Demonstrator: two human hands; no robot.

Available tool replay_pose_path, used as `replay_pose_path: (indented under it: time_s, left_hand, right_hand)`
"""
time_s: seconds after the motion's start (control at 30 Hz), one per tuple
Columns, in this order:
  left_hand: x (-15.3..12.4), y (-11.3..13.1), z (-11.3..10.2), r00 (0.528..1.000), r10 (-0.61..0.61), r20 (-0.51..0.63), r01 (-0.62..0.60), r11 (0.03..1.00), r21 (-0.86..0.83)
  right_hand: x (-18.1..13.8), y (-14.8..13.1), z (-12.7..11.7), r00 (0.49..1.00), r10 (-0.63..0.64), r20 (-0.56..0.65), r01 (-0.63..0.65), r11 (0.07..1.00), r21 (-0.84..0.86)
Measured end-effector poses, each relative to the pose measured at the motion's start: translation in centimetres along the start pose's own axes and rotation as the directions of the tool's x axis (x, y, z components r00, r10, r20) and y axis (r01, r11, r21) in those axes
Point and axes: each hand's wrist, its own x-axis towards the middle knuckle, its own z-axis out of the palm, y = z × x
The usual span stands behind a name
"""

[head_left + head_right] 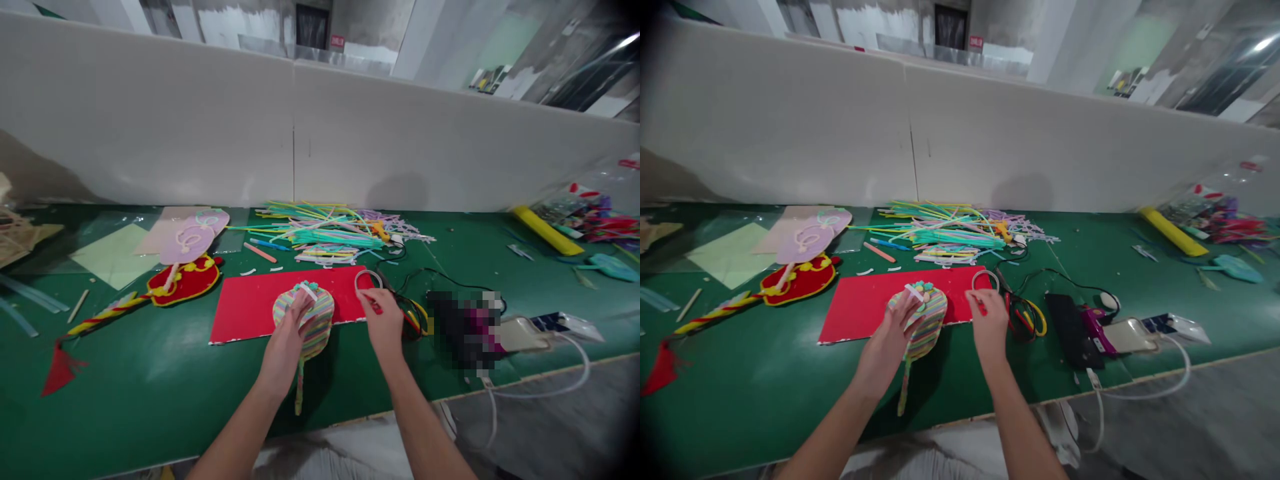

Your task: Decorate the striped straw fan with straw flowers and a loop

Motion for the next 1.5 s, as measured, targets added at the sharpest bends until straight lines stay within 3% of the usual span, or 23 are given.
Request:
replay_pose_path:
  time_s: [0.07,0.17,0.27,0.63,0.93,1.23,1.37,1.5]
  left_hand:
    - [0.0,-0.5,0.4,1.0,-0.019,0.009,0.019,1.0,-0.016]
    - [0.0,-1.2,0.8,0.998,-0.043,0.047,0.044,0.999,-0.032]
    - [-0.1,-1.6,0.8,0.997,-0.038,0.063,0.04,0.999,-0.026]
    - [-0.3,-2.2,0.4,0.996,-0.08,0.048,0.078,0.996,0.041]
    - [-0.1,-2.2,0.2,0.999,0.008,0.034,-0.011,0.996,0.086]
    - [0.3,-2.4,0.4,0.998,0.012,0.06,-0.016,0.998,0.065]
    - [0.2,-1.4,-0.4,0.998,0.068,0.01,-0.068,0.932,0.355]
    - [2.3,1.5,-2.4,0.954,0.292,0.065,-0.251,0.662,0.707]
  right_hand:
    - [-1.0,-1.7,1.3,0.971,0.156,0.183,-0.199,0.949,0.246]
    - [-2.0,-3.1,3.1,0.869,0.356,0.344,-0.483,0.761,0.434]
    - [-2.3,-3.2,4.1,0.81,0.441,0.388,-0.587,0.633,0.506]
    - [-1.9,-3.1,3.9,0.808,0.434,0.399,-0.589,0.602,0.539]
    - [-1.5,-2.9,4.2,0.78,0.453,0.432,-0.625,0.597,0.502]
    - [-1.4,-2.5,4.7,0.791,0.408,0.456,-0.607,0.61,0.509]
    - [-0.9,-1.9,3.9,0.81,0.394,0.435,-0.578,0.662,0.477]
    - [0.6,-1.1,2.5,0.838,0.399,0.372,-0.537,0.725,0.431]
